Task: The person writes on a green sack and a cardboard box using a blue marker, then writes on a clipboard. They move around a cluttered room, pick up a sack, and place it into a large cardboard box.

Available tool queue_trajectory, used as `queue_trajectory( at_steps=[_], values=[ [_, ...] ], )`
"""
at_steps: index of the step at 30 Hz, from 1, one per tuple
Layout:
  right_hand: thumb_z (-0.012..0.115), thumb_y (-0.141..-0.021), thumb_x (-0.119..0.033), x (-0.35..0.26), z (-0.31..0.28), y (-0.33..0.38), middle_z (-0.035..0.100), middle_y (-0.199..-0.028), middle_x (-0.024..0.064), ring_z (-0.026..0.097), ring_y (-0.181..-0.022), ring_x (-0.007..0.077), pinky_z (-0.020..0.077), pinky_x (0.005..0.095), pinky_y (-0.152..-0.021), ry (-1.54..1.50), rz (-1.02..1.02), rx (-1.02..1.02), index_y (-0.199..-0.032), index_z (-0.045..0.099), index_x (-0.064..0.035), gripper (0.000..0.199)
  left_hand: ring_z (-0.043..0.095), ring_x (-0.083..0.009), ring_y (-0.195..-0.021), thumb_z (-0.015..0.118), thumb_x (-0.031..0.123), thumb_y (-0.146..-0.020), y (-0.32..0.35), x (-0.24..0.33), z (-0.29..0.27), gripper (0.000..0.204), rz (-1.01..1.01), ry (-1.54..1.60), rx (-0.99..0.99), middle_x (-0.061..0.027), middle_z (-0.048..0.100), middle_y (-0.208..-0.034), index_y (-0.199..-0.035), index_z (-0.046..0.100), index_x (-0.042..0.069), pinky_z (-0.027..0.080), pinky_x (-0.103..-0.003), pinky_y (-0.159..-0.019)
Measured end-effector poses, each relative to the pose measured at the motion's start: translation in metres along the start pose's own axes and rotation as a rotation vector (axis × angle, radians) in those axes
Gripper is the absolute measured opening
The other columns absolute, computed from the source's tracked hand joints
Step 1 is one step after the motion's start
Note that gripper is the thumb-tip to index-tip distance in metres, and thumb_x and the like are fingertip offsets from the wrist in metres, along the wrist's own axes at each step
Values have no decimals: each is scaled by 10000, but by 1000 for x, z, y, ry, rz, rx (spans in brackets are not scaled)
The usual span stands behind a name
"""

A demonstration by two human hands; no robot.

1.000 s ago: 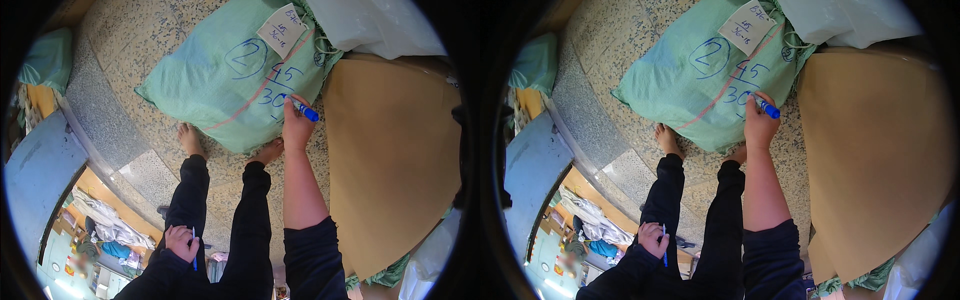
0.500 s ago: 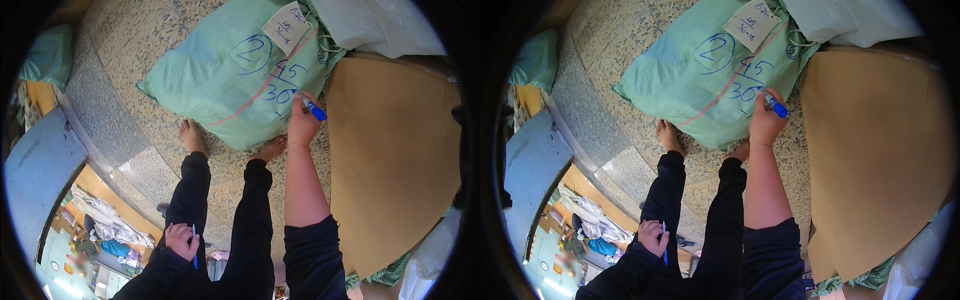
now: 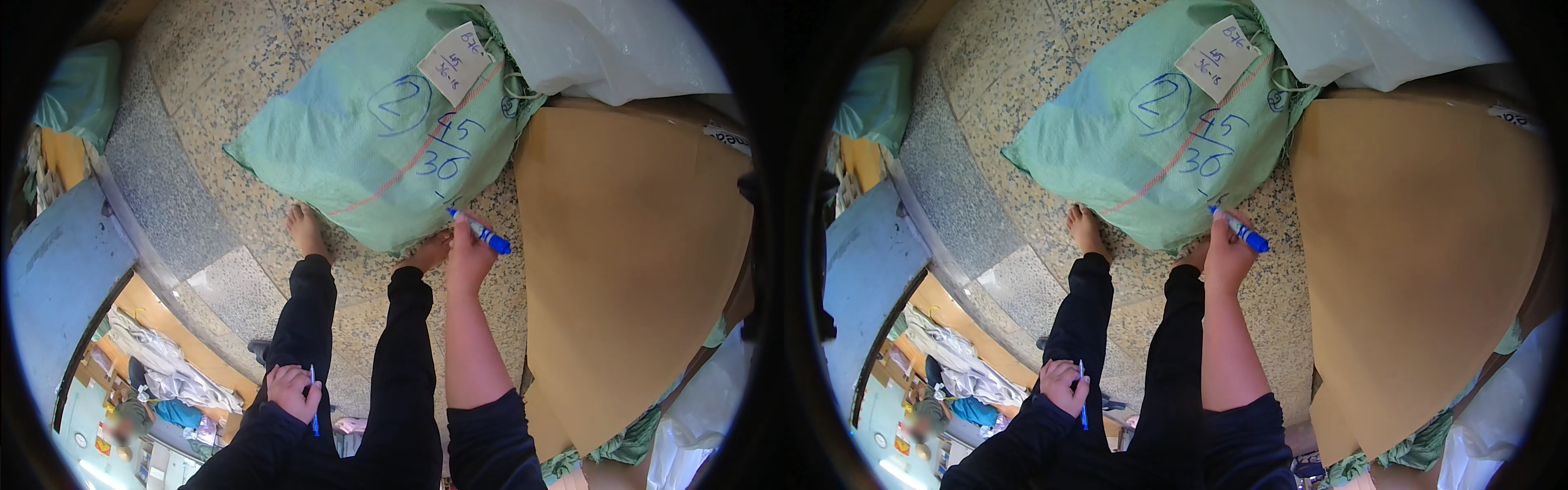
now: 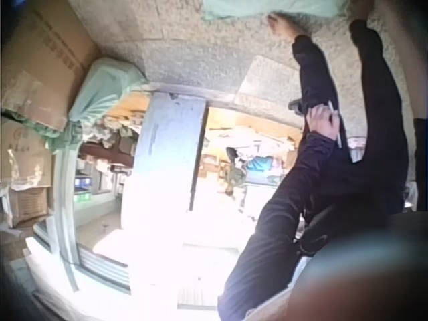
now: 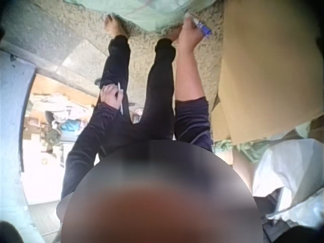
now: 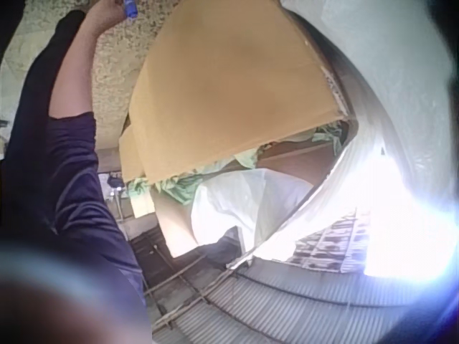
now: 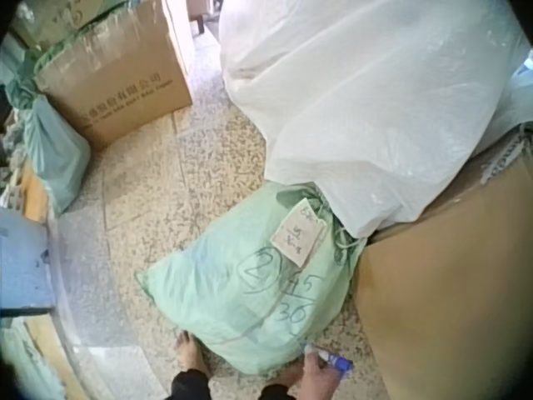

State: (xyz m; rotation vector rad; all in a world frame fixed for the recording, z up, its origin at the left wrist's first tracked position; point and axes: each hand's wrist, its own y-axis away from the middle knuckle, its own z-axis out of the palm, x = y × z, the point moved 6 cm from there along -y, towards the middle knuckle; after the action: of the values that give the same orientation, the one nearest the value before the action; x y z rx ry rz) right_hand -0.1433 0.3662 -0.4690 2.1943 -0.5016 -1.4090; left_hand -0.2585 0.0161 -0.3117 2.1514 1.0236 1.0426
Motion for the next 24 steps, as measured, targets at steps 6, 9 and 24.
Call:
queue_trajectory(
  at_steps=[6, 9, 24],
  values=[
    [656, -897, -106, -39, 26, -37, 681, -972, 102, 650, -873, 167, 515, 306, -788, 119, -295, 6, -1029, 636, 19, 182, 615, -285, -995, 691, 203, -759, 1, -2, 3, 151, -10, 3, 0, -90, 677, -907, -758, 650, 58, 387, -518, -983],
    [662, -887, -128, -25, 34, -31, 683, -954, 99, 650, -854, 174, 514, 311, -771, 30, -84, -79, -1032, 650, -2, 193, 618, -287, -978, 691, 200, -757, 1, -1, 2, 150, 6, 10, 38, -96, 676, -891, -759, 654, 54, 393, -511, -977],
    [372, -1040, -421, -152, -149, 212, 591, -817, 106, 514, -502, 154, 414, 282, -420, -257, 392, -93, -959, 487, -83, 366, 613, -303, -739, 641, 237, -876, -15, 28, -43, 235, -28, 140, 155, -127, 636, -741, -760, 628, 34, 453, -428, -760]
  ],
)
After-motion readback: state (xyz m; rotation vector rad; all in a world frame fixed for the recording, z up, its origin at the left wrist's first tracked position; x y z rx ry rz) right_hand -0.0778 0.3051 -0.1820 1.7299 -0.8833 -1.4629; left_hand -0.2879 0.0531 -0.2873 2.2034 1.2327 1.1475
